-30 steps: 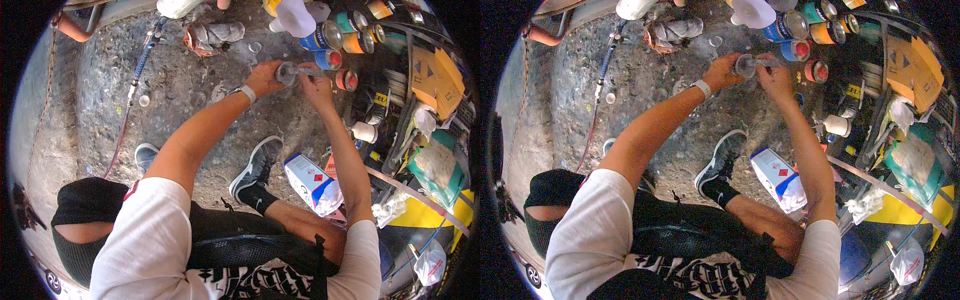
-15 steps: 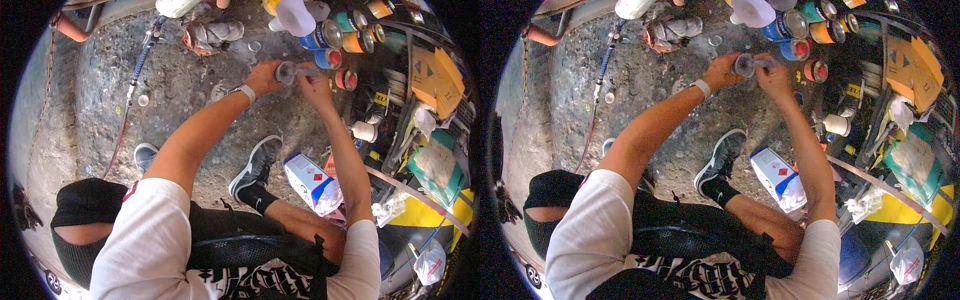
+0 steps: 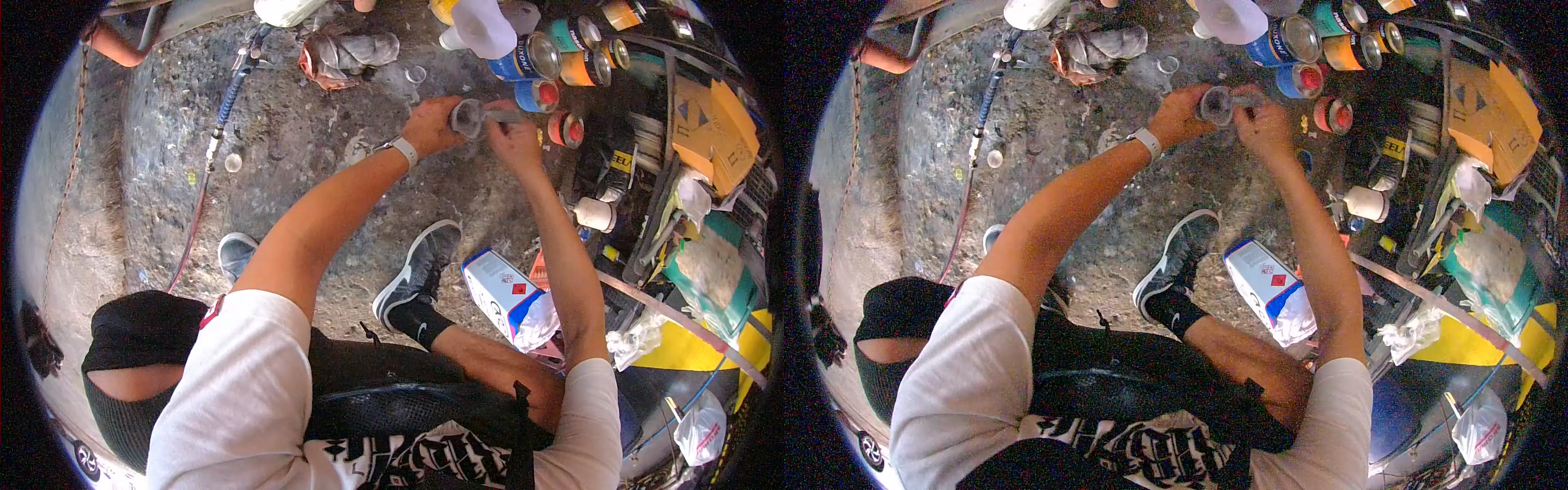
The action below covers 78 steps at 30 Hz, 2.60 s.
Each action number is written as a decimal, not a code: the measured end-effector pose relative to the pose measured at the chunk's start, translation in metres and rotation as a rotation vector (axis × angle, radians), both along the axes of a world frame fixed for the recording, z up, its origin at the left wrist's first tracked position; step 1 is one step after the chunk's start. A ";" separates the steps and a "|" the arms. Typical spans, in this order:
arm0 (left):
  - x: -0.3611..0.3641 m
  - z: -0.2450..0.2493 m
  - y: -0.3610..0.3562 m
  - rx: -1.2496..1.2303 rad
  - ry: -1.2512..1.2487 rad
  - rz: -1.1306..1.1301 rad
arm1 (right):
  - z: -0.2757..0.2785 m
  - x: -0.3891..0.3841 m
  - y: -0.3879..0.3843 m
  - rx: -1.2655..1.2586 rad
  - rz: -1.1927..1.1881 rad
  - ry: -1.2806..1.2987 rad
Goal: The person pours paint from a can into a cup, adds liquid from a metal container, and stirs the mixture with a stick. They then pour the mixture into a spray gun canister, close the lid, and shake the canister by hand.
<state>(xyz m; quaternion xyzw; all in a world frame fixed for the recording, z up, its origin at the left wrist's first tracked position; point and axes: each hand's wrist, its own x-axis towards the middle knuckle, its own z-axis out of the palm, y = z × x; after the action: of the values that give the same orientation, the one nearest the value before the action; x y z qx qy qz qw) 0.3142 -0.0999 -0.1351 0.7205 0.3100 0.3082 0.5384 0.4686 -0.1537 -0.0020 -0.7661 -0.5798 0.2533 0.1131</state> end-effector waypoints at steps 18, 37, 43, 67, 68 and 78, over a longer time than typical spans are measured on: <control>0.001 -0.005 0.000 -0.038 -0.124 0.049 | -0.005 0.004 -0.005 -0.032 -0.069 0.313; -0.003 0.004 0.000 -0.062 -0.041 0.013 | -0.001 0.000 -0.005 0.098 0.022 0.099; -0.003 -0.002 -0.002 -0.020 -0.061 0.045 | 0.004 -0.005 -0.003 0.013 -0.166 0.322; 0.001 -0.002 -0.001 -0.024 -0.071 0.049 | -0.008 0.001 -0.003 0.139 0.105 -0.039; 0.000 -0.003 0.000 -0.019 -0.058 0.052 | -0.005 -0.002 -0.004 0.124 0.105 0.032; -0.002 -0.003 -0.001 -0.030 -0.108 0.054 | -0.009 -0.003 -0.001 0.168 -0.025 0.273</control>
<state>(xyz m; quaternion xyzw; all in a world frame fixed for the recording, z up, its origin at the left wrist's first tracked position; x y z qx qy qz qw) 0.3121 -0.1009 -0.1376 0.6861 0.3043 0.3565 0.5564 0.4660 -0.1546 -0.0106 -0.7196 -0.5686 0.3043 0.2575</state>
